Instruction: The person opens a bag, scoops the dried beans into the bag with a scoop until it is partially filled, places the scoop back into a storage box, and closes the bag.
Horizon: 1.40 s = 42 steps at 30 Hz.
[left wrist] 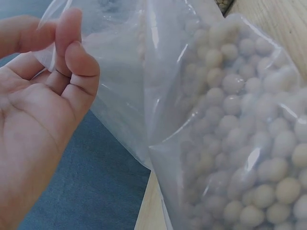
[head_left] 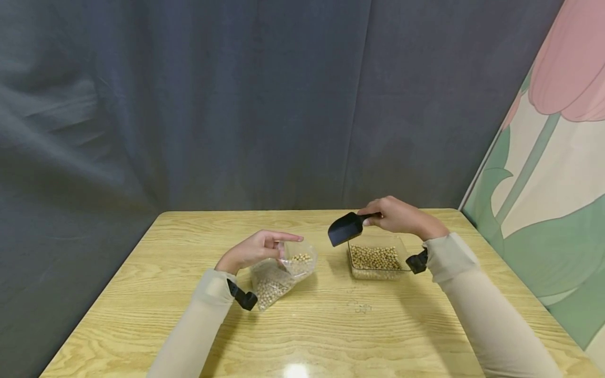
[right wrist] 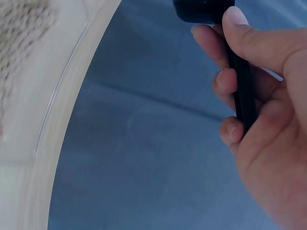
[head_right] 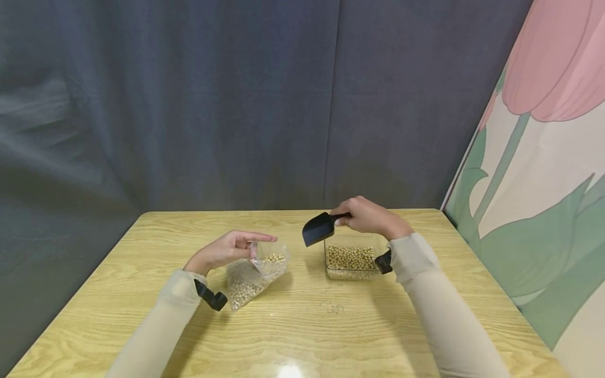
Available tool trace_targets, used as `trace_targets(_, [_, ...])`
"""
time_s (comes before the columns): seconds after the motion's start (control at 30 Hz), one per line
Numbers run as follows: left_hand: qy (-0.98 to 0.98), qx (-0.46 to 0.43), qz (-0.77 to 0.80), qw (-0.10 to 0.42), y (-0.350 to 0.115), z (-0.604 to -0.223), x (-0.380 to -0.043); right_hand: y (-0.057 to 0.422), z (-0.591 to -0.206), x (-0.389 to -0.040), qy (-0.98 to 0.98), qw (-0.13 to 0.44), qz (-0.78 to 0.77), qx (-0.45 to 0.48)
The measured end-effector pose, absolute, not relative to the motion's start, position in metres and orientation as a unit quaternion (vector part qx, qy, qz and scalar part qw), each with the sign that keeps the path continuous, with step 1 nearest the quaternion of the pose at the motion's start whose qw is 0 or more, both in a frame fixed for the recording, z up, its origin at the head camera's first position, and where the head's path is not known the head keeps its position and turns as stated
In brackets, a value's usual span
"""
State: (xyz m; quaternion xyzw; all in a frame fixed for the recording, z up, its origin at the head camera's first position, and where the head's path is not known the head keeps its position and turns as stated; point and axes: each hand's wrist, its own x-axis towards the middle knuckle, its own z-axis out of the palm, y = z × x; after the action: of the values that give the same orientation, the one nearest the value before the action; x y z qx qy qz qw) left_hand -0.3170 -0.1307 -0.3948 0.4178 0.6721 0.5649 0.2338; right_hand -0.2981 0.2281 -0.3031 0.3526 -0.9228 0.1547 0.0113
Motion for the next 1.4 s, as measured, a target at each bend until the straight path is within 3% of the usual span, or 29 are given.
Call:
trace_targets(0.63, [0.685,0.41,0.556,0.232,-0.132,-0.401,-0.319,0.28,-0.306,-0.297,-0.947,-0.033,0.089,0.306])
trace_targets(1.4, [0.685,0.411,0.554,0.234,-0.129,-0.401,-0.319,0.28,-0.314,-0.292,-0.954,-0.104,0.008,0.28])
